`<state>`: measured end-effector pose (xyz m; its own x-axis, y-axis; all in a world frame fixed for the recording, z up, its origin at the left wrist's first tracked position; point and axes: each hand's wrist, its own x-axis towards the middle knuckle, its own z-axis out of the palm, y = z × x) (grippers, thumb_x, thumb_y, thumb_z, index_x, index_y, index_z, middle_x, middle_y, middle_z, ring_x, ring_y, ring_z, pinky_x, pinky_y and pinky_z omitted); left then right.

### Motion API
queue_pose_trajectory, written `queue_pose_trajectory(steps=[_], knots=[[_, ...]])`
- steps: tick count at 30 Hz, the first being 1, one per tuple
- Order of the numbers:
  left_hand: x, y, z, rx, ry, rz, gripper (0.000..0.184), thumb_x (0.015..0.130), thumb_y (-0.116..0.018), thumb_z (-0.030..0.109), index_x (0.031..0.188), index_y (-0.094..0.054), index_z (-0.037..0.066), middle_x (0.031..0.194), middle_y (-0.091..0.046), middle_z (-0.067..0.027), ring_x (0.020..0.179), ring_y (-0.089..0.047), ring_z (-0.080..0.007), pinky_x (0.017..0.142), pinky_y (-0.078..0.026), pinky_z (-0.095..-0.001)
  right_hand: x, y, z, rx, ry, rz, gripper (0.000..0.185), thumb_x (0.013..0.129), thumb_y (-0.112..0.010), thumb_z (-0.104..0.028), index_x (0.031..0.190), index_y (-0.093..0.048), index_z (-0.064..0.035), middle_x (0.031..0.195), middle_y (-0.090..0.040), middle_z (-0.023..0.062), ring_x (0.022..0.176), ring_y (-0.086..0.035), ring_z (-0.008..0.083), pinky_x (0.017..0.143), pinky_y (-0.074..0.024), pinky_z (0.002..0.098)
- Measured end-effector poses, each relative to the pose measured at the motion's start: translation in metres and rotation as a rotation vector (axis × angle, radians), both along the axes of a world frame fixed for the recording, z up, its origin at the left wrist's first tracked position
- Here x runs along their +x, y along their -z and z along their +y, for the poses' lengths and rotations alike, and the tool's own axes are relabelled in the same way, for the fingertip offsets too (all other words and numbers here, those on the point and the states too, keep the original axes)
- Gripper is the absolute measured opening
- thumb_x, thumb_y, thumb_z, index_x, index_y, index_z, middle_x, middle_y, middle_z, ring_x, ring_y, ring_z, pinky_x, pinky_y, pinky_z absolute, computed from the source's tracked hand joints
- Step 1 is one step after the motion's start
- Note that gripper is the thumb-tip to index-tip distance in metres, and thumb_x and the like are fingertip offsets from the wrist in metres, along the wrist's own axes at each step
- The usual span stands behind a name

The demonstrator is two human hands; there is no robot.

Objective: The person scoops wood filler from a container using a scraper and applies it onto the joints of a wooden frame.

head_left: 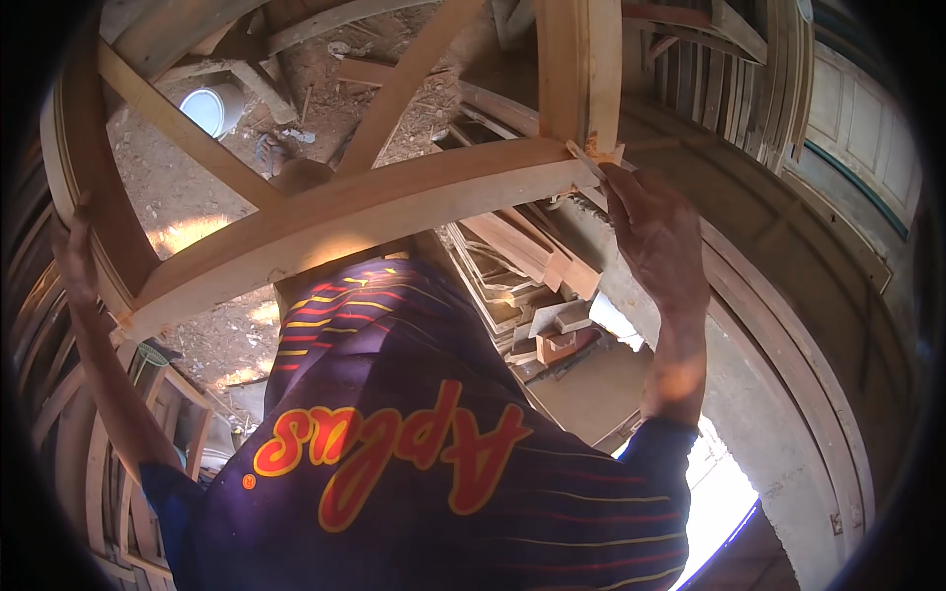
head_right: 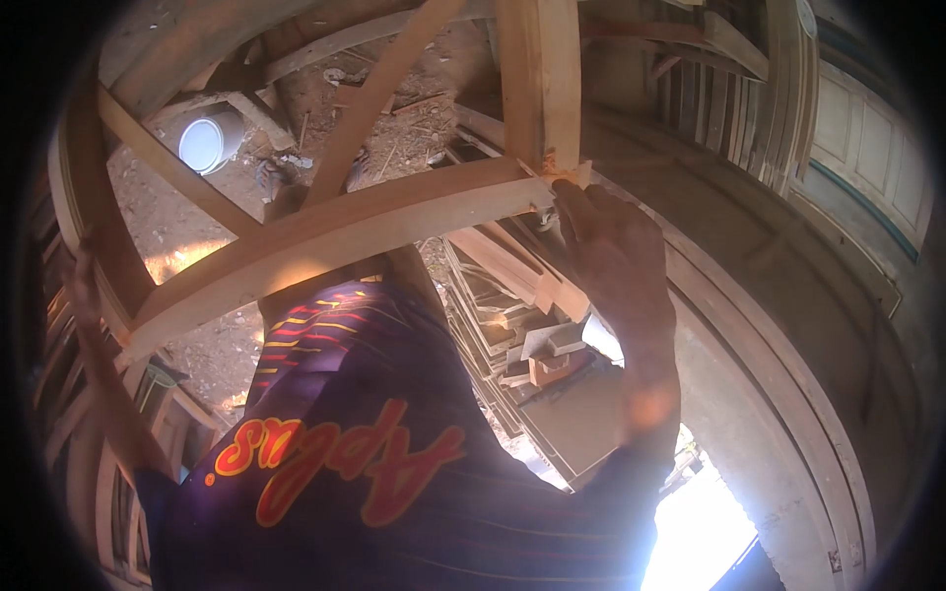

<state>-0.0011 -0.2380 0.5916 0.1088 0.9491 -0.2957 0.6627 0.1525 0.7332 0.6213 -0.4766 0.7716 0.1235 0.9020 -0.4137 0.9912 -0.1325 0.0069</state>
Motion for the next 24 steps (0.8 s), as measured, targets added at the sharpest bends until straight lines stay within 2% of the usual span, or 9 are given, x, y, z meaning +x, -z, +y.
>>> queue_pose_trajectory(steps=[3, 7, 9, 13, 15, 22, 24], knots=[[0.004, -0.001, 0.000, -0.011, -0.031, -0.011, 0.064, 0.096, -0.066, 0.043, 0.136, -0.052, -0.005, 0.121, -0.061, -0.0110, 0.108, -0.056, -0.0183, 0.097, -0.043, -0.0328, 0.009, 0.003, -0.003, 0.066, 0.116, -0.018, 0.023, 0.093, -0.066, -0.010, 0.116, -0.069, -0.0117, 0.084, -0.066, 0.0135, 0.075, -0.065, 0.0356, 0.065, -0.0493, 0.0467], [0.011, -0.008, -0.003, -0.022, -0.037, 0.001, 0.064, 0.096, -0.067, 0.043, 0.136, -0.052, -0.005, 0.121, -0.061, -0.0109, 0.108, -0.056, -0.0183, 0.097, -0.044, -0.0328, 0.014, -0.002, -0.003, 0.168, 0.132, -0.049, 0.027, 0.094, -0.064, -0.009, 0.121, -0.069, -0.0132, 0.084, -0.065, 0.0149, 0.073, -0.064, 0.0362, 0.066, -0.0497, 0.0466], [0.008, -0.006, -0.001, 0.009, -0.021, 0.043, 0.064, 0.096, -0.066, 0.043, 0.136, -0.052, -0.005, 0.121, -0.061, -0.0114, 0.109, -0.057, -0.0185, 0.097, -0.044, -0.0327, 0.016, -0.002, -0.001, 0.155, -0.031, -0.016, 0.034, 0.091, -0.066, -0.007, 0.124, -0.068, -0.0160, 0.081, -0.062, 0.0104, 0.072, -0.064, 0.0290, 0.062, -0.0513, 0.0411], [0.003, -0.003, -0.001, 0.002, -0.012, 0.023, 0.064, 0.096, -0.066, 0.043, 0.136, -0.053, -0.005, 0.122, -0.061, -0.0117, 0.110, -0.057, -0.0183, 0.098, -0.043, -0.0330, 0.024, 0.007, -0.023, 0.153, -0.079, 0.043, 0.042, 0.091, -0.068, -0.003, 0.130, -0.067, -0.0181, 0.088, -0.062, 0.0122, 0.078, -0.063, 0.0291, 0.068, -0.0509, 0.0424], [0.009, -0.007, -0.004, 0.012, -0.036, 0.018, 0.063, 0.096, -0.066, 0.042, 0.136, -0.052, -0.006, 0.123, -0.061, -0.0121, 0.110, -0.057, -0.0185, 0.099, -0.043, -0.0332, 0.026, 0.016, -0.036, 0.194, 0.058, 0.102, 0.048, 0.089, -0.069, -0.002, 0.134, -0.066, -0.0210, 0.092, -0.060, 0.0098, 0.081, -0.062, 0.0257, 0.069, -0.0510, 0.0424], [-0.007, -0.002, -0.001, -0.009, -0.021, 0.014, 0.063, 0.096, -0.066, 0.040, 0.137, -0.052, -0.006, 0.126, -0.061, -0.0126, 0.114, -0.057, -0.0189, 0.103, -0.041, -0.0339, 0.022, 0.025, -0.050, 0.109, 0.119, 0.015, 0.051, 0.091, -0.069, -0.002, 0.135, -0.066, -0.0280, 0.093, -0.060, 0.0092, 0.081, -0.062, 0.0243, 0.069, -0.0507, 0.0432], [-0.013, 0.002, 0.002, -0.016, 0.033, 0.000, 0.061, 0.097, -0.066, 0.038, 0.137, -0.053, -0.006, 0.128, -0.061, -0.0130, 0.117, -0.056, -0.0190, 0.104, -0.041, -0.0339, 0.020, 0.022, -0.044, 0.205, 0.147, 0.093, 0.051, 0.090, -0.070, -0.003, 0.134, -0.065, -0.0280, 0.094, -0.060, 0.0095, 0.080, -0.063, 0.0244, 0.068, -0.0512, 0.0432]])
